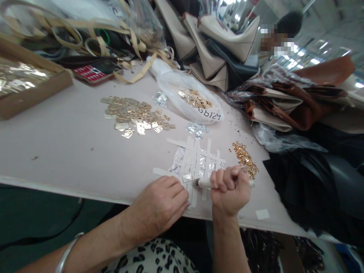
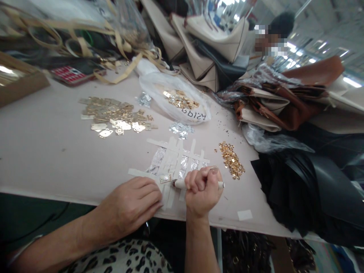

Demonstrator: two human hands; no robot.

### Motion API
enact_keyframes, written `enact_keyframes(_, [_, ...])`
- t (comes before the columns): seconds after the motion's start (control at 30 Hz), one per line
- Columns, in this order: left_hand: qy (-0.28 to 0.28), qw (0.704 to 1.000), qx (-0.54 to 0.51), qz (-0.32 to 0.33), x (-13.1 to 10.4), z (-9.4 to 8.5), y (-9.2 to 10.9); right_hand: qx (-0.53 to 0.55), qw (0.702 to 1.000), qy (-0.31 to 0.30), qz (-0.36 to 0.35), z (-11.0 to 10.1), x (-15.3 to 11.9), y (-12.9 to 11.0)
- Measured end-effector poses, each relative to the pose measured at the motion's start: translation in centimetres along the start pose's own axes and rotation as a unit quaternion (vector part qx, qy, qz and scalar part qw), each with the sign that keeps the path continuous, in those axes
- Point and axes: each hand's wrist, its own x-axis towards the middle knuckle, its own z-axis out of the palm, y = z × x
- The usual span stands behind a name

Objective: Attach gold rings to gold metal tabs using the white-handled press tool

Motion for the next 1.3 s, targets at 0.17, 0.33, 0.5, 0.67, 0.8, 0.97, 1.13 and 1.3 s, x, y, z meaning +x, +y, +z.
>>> enact_keyframes(0.17, [0.020,0.999,0.018,-0.020,0.1,-0.6,-1.1,0.015,1.000,0.022,0.016,0.4,0.9,1.1])
enact_keyframes(0.33, [0.011,1.000,0.016,0.011,0.1,-0.9,-1.5,0.014,0.999,0.030,0.027,0.6,1.9,1.7])
enact_keyframes(0.5, [0.018,0.999,0.014,0.030,-0.2,-0.8,-1.3,0.024,0.997,0.048,0.050,-1.0,2.0,1.2])
enact_keyframes(0.67, [0.020,0.998,0.032,0.049,0.0,-0.7,-1.4,0.049,0.994,0.064,0.080,-1.9,1.6,1.5])
enact_keyframes(0.8, [0.017,0.999,0.033,0.033,-0.1,-0.4,-1.4,0.091,0.986,0.095,0.103,-1.7,1.4,2.1])
enact_keyframes(0.97, [0.006,1.000,0.021,0.013,-0.3,-0.2,-1.5,0.089,0.988,0.090,0.091,-1.8,1.2,2.6])
enact_keyframes(1.13, [0.006,1.000,-0.016,-0.001,-0.3,0.0,-1.7,0.071,0.994,0.052,0.064,-1.5,1.1,2.5])
enact_keyframes(1.3, [0.010,0.999,-0.045,-0.016,-0.2,0.2,-1.8,0.021,0.998,-0.034,0.043,0.4,1.1,1.9])
